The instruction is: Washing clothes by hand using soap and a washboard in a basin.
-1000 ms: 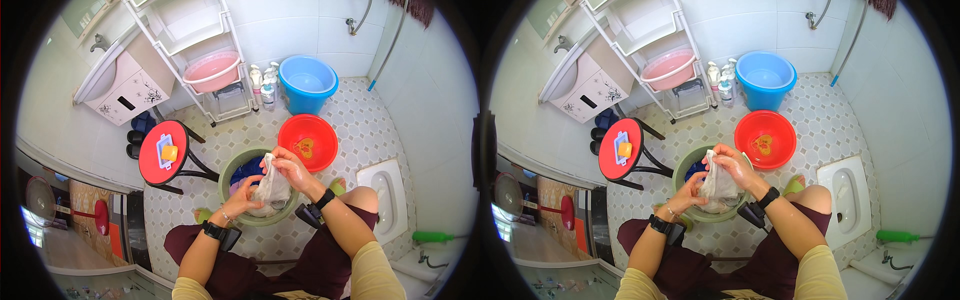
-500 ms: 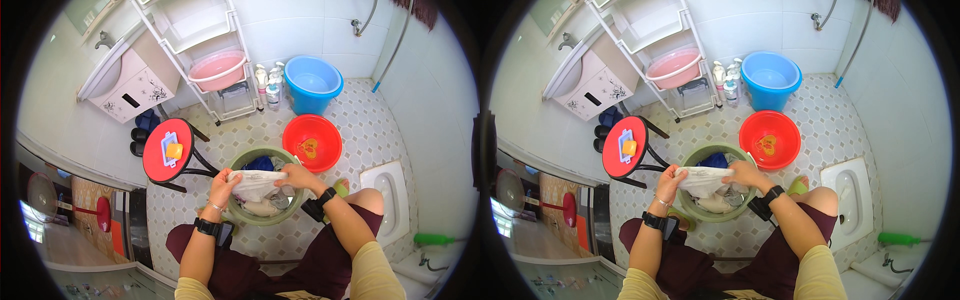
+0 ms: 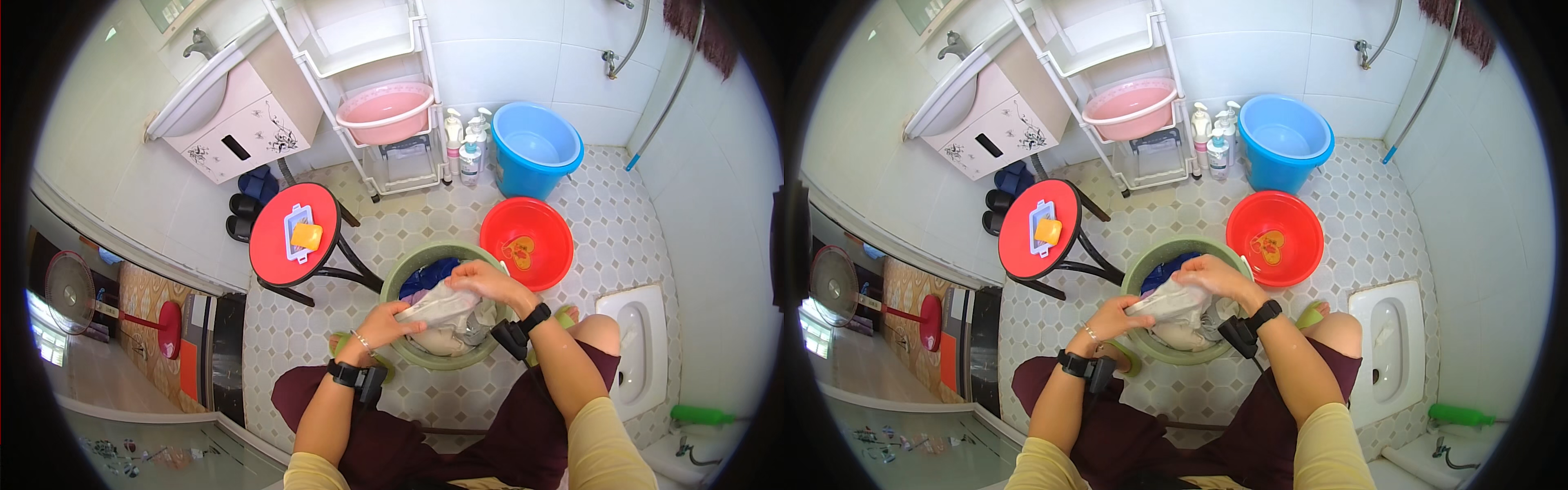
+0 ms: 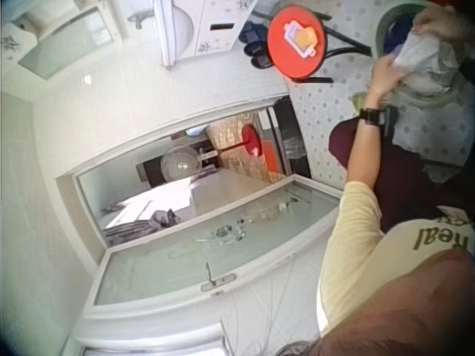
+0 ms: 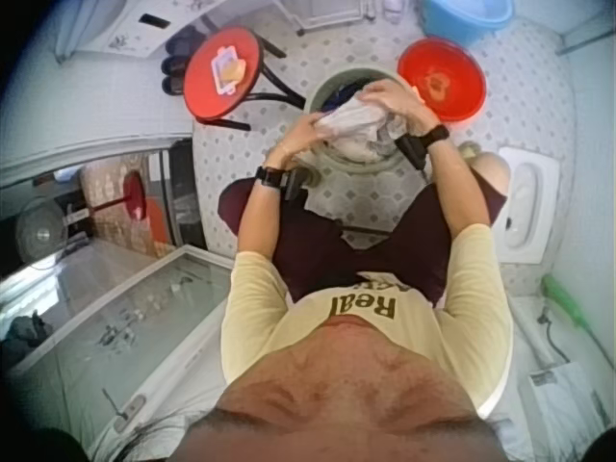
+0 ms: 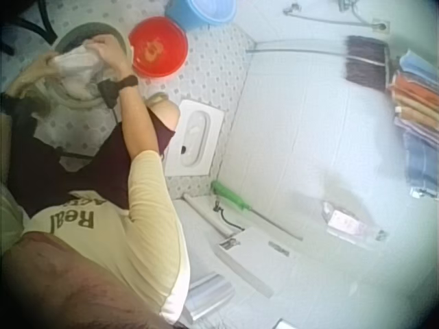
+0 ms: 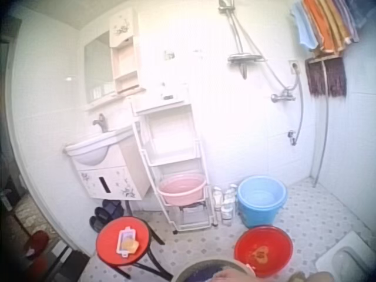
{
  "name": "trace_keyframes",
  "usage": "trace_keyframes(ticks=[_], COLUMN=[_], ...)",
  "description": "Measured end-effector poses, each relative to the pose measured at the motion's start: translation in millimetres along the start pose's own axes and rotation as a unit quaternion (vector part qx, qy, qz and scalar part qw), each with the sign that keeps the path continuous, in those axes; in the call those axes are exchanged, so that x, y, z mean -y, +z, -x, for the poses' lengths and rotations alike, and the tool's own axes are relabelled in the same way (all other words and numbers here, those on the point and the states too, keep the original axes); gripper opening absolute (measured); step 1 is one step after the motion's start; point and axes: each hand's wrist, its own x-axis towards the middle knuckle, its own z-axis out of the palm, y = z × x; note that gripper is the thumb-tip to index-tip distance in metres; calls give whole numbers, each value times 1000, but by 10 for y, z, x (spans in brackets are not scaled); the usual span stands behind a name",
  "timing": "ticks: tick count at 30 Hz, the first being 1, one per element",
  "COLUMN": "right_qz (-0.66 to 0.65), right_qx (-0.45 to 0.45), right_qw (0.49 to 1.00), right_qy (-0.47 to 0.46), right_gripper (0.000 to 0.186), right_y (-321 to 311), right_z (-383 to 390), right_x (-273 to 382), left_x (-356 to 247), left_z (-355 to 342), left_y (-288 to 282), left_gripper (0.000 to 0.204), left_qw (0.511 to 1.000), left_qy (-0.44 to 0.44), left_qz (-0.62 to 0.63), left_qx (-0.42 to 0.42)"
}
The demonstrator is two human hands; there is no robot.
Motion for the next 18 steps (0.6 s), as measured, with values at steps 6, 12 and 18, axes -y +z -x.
trace_keyframes(ticks=[6,12,18], right_qz=[560,562,510], right_qx=[-55,-219,-275], right_qw=[825,791,808], right_qy=[-55,-101,-112], right_gripper=[43,32,28], right_y=[142,33,19], right_z=[250,319,333], right_x=[-57,-151,-36], left_x=[-8,86,77], left_z=[56,9,-20], left_y=[-170,-87,-75], left_gripper=[34,29,25], left_qw=[953,908,926], left_qy=[90,92,42], left_qz=[-276,-377,-358], left_qx=[-85,-161,-110])
